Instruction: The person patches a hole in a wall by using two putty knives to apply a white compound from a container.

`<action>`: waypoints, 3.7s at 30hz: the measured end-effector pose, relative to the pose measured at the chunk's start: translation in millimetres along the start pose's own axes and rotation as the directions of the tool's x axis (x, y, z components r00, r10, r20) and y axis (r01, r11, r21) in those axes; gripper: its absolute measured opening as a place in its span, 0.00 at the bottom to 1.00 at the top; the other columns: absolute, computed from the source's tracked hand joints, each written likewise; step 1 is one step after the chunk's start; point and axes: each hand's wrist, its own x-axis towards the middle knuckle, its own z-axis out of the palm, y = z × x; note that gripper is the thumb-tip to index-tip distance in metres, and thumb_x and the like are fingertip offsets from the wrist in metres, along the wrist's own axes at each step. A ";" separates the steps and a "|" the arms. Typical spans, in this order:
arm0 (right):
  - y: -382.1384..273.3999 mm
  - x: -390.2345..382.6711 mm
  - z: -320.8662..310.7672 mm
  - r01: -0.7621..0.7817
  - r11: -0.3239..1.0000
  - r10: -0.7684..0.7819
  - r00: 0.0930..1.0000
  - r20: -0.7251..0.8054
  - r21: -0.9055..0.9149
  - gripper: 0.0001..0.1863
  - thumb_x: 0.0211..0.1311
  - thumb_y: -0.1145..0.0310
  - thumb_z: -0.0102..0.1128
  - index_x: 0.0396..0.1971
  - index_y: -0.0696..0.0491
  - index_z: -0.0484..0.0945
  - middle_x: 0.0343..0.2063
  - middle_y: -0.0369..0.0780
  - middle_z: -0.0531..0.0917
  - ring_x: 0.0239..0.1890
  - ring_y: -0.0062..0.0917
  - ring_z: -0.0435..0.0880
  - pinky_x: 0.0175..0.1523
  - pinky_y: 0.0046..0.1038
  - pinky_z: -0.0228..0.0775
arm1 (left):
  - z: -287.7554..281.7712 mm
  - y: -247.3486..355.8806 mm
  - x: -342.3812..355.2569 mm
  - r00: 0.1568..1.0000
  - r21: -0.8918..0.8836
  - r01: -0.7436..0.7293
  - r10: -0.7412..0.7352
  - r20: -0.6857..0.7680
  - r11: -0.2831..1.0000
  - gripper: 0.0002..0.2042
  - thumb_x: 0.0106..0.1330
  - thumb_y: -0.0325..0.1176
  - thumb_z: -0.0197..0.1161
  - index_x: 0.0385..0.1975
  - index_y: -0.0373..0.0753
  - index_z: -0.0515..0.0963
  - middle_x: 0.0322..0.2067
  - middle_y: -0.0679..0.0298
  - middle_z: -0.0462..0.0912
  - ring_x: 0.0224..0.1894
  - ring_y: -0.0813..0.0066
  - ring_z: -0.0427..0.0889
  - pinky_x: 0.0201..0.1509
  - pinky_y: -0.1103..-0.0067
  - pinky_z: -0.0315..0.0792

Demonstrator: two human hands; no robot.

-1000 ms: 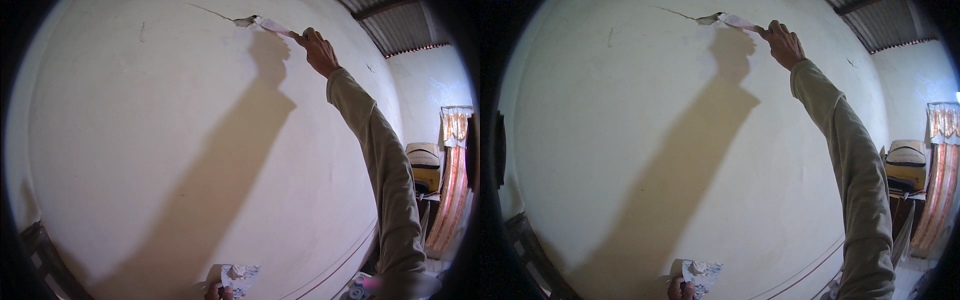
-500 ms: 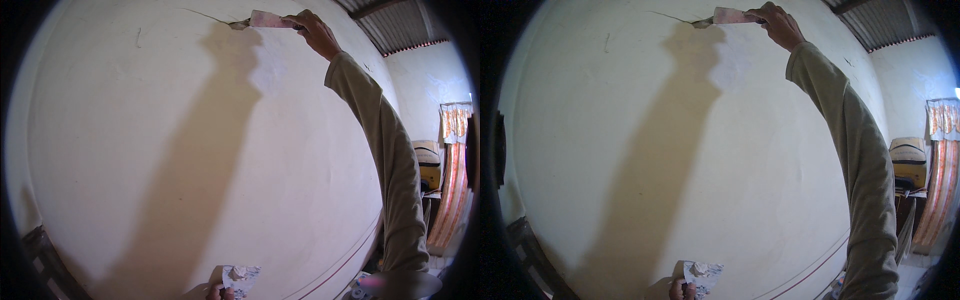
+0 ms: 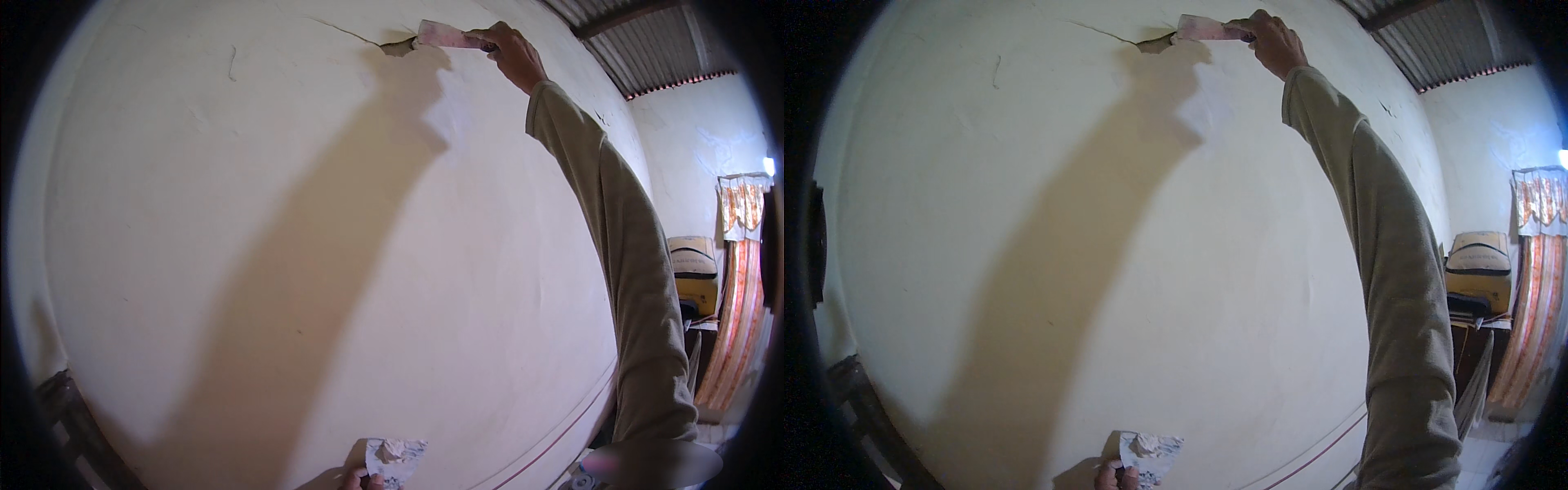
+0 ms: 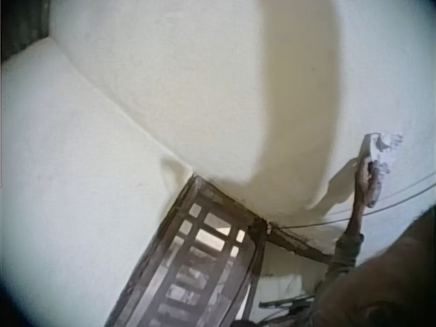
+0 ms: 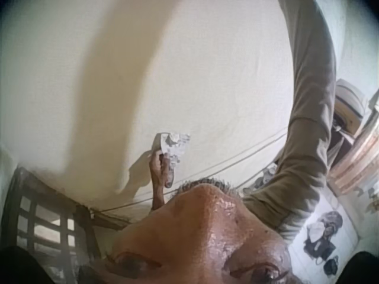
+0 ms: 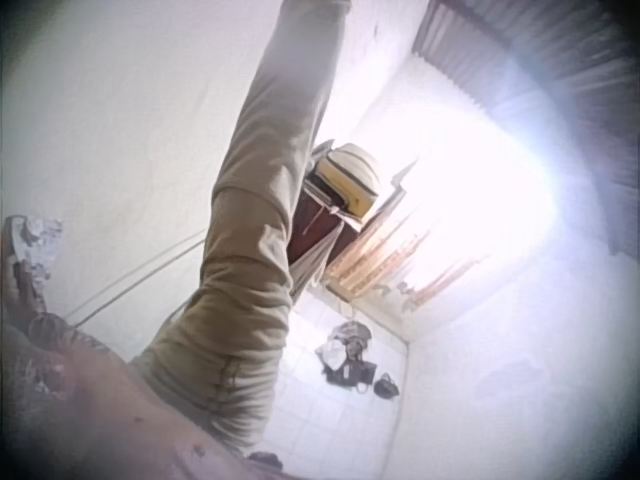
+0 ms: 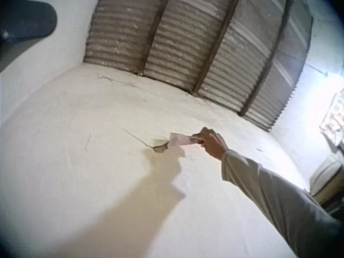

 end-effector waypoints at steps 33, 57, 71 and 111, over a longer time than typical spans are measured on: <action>1.6 2.9 6.7 -0.012 0.996 0.008 0.999 0.045 0.089 0.28 0.49 0.83 0.63 0.52 0.42 0.80 0.36 0.37 0.77 0.42 0.30 0.80 0.51 0.32 0.73 | 12.5 -10.0 -0.5 0.999 -0.009 -0.008 0.007 -0.051 1.000 0.10 0.69 0.37 0.58 0.37 0.35 0.75 0.18 0.68 0.72 0.19 0.81 0.69 0.23 0.80 0.65; -168.6 -161.3 -88.8 -0.518 0.757 0.296 0.815 0.498 0.399 0.16 0.67 0.57 0.53 0.46 0.51 0.81 0.29 0.33 0.80 0.26 0.12 0.76 0.26 0.18 0.61 | -60.5 21.7 81.0 0.998 -0.019 -0.059 0.060 0.037 0.998 0.11 0.71 0.34 0.55 0.42 0.31 0.72 0.28 0.58 0.82 0.29 0.75 0.81 0.33 0.76 0.74; -325.6 -364.6 -247.6 -0.979 -0.141 -0.107 -0.135 0.985 -0.150 0.23 0.71 0.70 0.47 0.61 0.66 0.67 0.36 0.42 0.82 0.27 0.17 0.83 0.23 0.16 0.71 | -39.3 26.4 23.2 0.953 -0.047 -0.244 0.248 0.172 0.969 0.14 0.72 0.26 0.51 0.55 0.32 0.69 0.42 0.54 0.76 0.36 0.71 0.83 0.37 0.76 0.78; -331.5 -393.0 -282.2 -0.943 -0.273 -0.099 -0.168 0.981 -0.189 0.20 0.67 0.70 0.53 0.55 0.64 0.75 0.33 0.39 0.84 0.22 0.14 0.79 0.22 0.16 0.66 | -59.2 24.2 -25.4 0.793 0.235 -0.598 0.521 0.317 0.767 0.26 0.57 0.13 0.58 0.58 0.36 0.73 0.41 0.53 0.80 0.40 0.58 0.82 0.37 0.70 0.80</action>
